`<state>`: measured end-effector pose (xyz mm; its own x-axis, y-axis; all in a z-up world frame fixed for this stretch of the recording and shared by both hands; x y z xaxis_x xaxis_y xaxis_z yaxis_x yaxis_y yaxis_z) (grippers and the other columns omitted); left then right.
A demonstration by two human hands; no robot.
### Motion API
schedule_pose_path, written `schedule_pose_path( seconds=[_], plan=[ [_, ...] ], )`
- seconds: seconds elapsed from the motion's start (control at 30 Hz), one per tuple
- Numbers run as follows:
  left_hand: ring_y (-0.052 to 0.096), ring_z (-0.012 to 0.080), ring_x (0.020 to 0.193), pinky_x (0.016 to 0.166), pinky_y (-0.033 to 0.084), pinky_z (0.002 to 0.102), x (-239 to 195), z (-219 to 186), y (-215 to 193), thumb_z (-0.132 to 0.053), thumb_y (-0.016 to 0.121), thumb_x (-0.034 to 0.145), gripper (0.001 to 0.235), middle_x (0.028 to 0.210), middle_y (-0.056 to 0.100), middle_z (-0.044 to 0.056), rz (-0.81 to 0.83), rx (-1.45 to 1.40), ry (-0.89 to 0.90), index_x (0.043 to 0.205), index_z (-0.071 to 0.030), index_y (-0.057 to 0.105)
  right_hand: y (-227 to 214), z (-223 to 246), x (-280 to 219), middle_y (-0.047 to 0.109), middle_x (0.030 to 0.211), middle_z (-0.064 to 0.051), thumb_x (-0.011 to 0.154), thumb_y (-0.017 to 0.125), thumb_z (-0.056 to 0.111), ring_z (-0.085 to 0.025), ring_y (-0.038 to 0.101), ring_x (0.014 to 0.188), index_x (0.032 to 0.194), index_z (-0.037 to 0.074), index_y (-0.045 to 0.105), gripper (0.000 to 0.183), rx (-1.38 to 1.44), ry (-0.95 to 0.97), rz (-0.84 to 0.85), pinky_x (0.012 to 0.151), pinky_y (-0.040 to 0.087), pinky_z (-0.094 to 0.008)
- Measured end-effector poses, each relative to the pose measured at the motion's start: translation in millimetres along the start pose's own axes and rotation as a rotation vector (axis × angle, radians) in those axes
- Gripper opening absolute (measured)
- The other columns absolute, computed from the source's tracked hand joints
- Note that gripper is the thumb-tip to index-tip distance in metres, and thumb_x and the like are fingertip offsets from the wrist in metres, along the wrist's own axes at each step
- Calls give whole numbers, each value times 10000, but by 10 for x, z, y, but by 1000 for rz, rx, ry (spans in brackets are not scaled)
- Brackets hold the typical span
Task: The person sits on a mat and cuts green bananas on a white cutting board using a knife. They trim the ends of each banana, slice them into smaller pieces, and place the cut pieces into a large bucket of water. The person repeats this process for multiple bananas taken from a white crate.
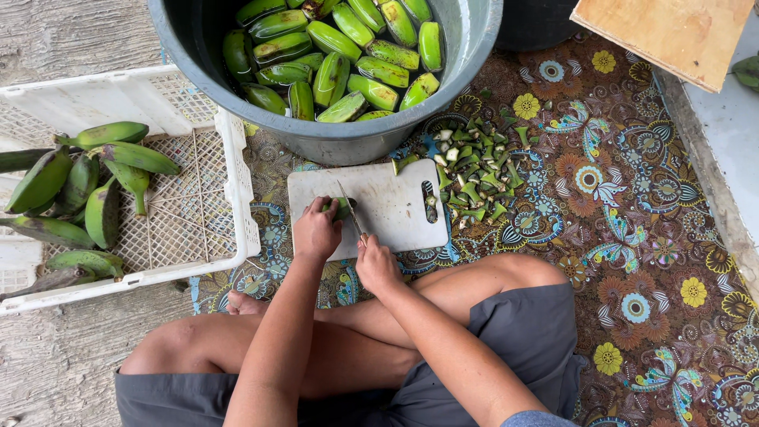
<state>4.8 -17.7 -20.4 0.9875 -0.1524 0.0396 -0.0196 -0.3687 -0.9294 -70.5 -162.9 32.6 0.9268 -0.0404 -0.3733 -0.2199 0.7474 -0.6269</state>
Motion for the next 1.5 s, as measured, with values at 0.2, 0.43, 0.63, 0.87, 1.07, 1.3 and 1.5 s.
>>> schedule_pose_path(
  seconds=[0.2,0.43,0.63,0.87,1.07,1.3,1.5],
  plan=[
    [556,275,1218,1052,451,433,11,11,127,-270,722,763,490,1248,546,9,-3,21,-10,1240,-191,640,90,-10,50,655,804,-290,1009,347,287,-429,679,728,991,4,496,320,-76,33,23,589,559,-484],
    [567,280,1202,1065,438,427,3,29,159,-265,733,750,499,1238,542,6,-25,3,-11,1236,-194,641,72,-108,33,648,737,-256,1020,347,195,-345,669,586,994,-21,528,283,3,-2,35,483,550,-367],
    [553,297,1218,1072,429,437,-3,42,185,-247,711,766,480,1242,537,26,-23,-21,-17,1235,-176,636,108,-64,117,622,694,-235,1029,341,150,-304,632,507,1015,-73,530,293,-8,0,25,428,522,-338],
    [560,296,1210,1082,421,432,-30,0,172,-232,720,755,498,1259,527,6,-25,-52,-55,1245,-201,632,73,-168,102,618,706,-209,1029,345,169,-296,641,543,1004,-71,542,311,-27,-10,85,467,535,-346],
    [568,308,1194,1071,431,440,34,61,196,-222,730,747,496,1254,529,-2,-34,-62,-62,1235,-213,639,44,-65,212,648,808,-273,1016,354,256,-405,678,724,986,-23,547,341,-85,17,103,601,559,-468],
    [588,342,1158,1062,445,449,-40,10,174,-218,738,738,489,1259,532,7,-33,-67,-87,1219,-203,650,221,-249,416,677,831,-240,974,382,360,-407,687,806,960,60,510,327,-229,39,91,686,563,-503],
    [613,385,1090,1040,460,462,-48,-99,-134,-235,716,741,499,1261,537,18,-35,-119,-106,1233,-215,634,122,-294,130,663,839,-287,984,374,323,-462,669,819,950,-5,551,374,-170,85,108,639,547,-510]
  ],
)
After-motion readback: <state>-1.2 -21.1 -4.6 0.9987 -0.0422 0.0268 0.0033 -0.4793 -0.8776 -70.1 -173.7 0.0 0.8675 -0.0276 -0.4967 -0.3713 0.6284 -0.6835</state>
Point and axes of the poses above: each hand's wrist, its own x-axis towards the middle knuckle, its own y-axis out of the palm, z = x × y, the point moved 1 cm from there along x, towards the middle knuckle
